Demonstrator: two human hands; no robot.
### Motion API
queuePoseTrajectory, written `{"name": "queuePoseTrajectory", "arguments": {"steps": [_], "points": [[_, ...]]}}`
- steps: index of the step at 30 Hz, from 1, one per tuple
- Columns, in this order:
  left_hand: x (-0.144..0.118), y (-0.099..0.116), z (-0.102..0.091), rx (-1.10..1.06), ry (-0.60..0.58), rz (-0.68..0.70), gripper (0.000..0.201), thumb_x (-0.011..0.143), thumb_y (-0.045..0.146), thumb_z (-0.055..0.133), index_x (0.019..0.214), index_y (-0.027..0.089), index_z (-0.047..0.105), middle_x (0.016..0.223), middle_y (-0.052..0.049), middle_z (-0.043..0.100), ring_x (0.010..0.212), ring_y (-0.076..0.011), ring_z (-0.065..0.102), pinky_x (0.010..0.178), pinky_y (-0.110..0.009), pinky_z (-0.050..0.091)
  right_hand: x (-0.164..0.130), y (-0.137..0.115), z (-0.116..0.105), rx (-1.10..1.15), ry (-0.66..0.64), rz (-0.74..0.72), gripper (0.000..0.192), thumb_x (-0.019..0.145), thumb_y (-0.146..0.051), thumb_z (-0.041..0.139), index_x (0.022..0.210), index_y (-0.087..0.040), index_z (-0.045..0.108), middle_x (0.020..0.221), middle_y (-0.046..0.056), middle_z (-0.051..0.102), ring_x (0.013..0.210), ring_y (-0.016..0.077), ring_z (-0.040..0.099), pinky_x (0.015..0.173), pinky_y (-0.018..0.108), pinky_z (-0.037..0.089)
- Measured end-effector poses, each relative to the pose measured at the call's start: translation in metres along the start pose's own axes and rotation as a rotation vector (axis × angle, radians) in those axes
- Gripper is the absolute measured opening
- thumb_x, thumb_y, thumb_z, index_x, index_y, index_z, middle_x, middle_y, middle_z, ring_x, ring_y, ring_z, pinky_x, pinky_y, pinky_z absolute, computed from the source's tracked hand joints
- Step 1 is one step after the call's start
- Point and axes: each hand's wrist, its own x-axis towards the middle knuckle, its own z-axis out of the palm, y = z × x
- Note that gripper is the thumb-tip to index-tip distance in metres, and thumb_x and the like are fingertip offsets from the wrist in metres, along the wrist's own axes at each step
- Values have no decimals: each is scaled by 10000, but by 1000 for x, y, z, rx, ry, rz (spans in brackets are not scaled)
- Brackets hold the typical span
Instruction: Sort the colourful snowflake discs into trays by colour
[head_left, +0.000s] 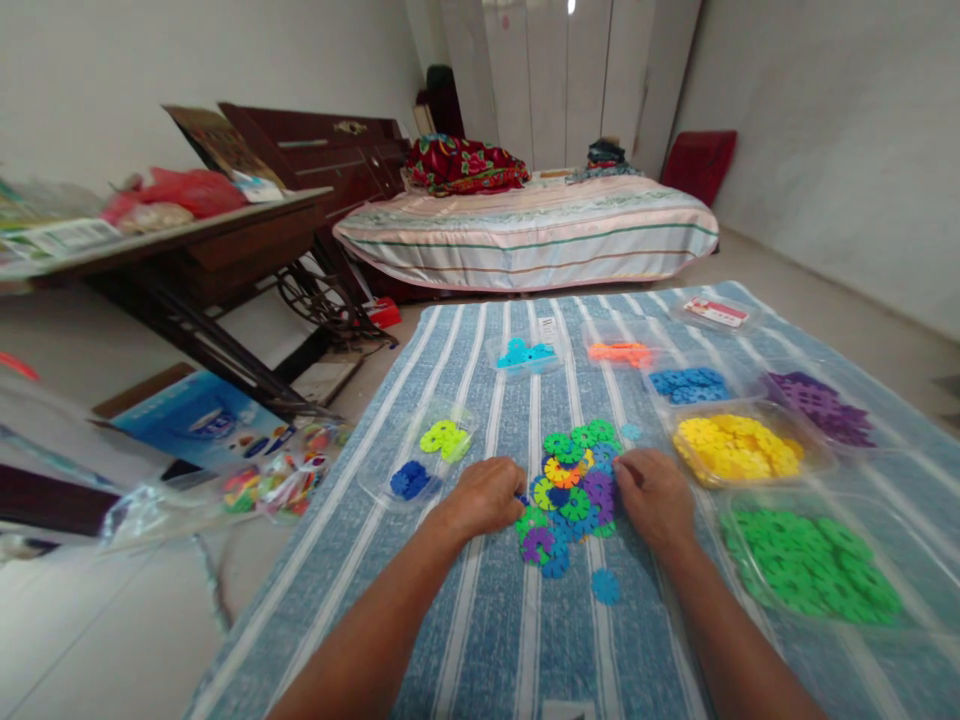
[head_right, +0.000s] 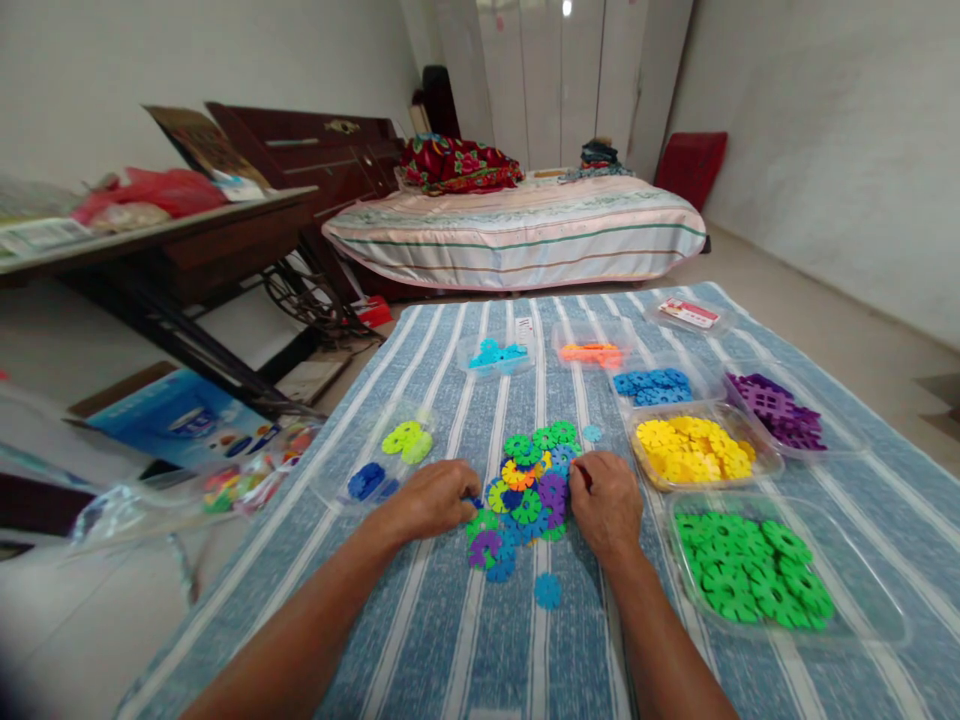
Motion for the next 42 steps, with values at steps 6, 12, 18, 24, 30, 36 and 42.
{"name": "queuePoseTrajectory", "arguments": {"steps": [6,12,18,24,30,36,42], "points": [[1,-10,4,-48,-4,83,272,637,141,558,868,220,677,914,-25,669,861,-187,605,699,-238,422,-1,2,0,-7,-10,4,219,814,-318,475,738,-197,641,798,40,644,786,176,541,750,294,387],[5,-13,5,-90,-46,61,249,629,131,565,839,205,676,893,-6,671,841,-162,591,707,-213,415,0,0,0,-2,-6,6,231,819,-326,469,741,-196,643,795,45,642,790,178,540,756,299,390],[6,-12,4,-221,-29,70,189,599,113,581,758,182,656,683,36,607,655,-104,519,563,-172,344,-1,0,-1,3,-12,8,225,818,-315,469,736,-190,637,786,43,636,784,172,539,762,297,389],[8,-16,8,-490,-19,41,77,564,87,548,595,147,585,522,69,467,535,-71,427,486,-161,288,0,1,-1,-8,-19,6,231,821,-315,465,733,-190,639,784,44,634,783,172,534,751,292,383],[18,-24,18,-711,48,19,46,554,154,552,592,130,561,519,60,478,517,-73,427,472,-165,296,0,1,-1,-2,-14,-1,223,815,-309,468,741,-194,644,789,43,638,785,172,536,750,291,383],[19,-26,17,-573,160,-27,88,571,141,546,636,132,604,530,46,516,530,-86,454,490,-173,310,0,0,-1,-4,-28,18,221,817,-306,468,748,-192,644,805,43,646,801,177,536,767,296,382],[10,-16,7,-438,211,-73,157,632,144,545,747,157,650,578,32,564,566,-101,500,533,-183,337,0,1,0,-1,-18,9,223,812,-312,465,737,-196,640,796,42,642,792,175,533,752,293,379]]}}
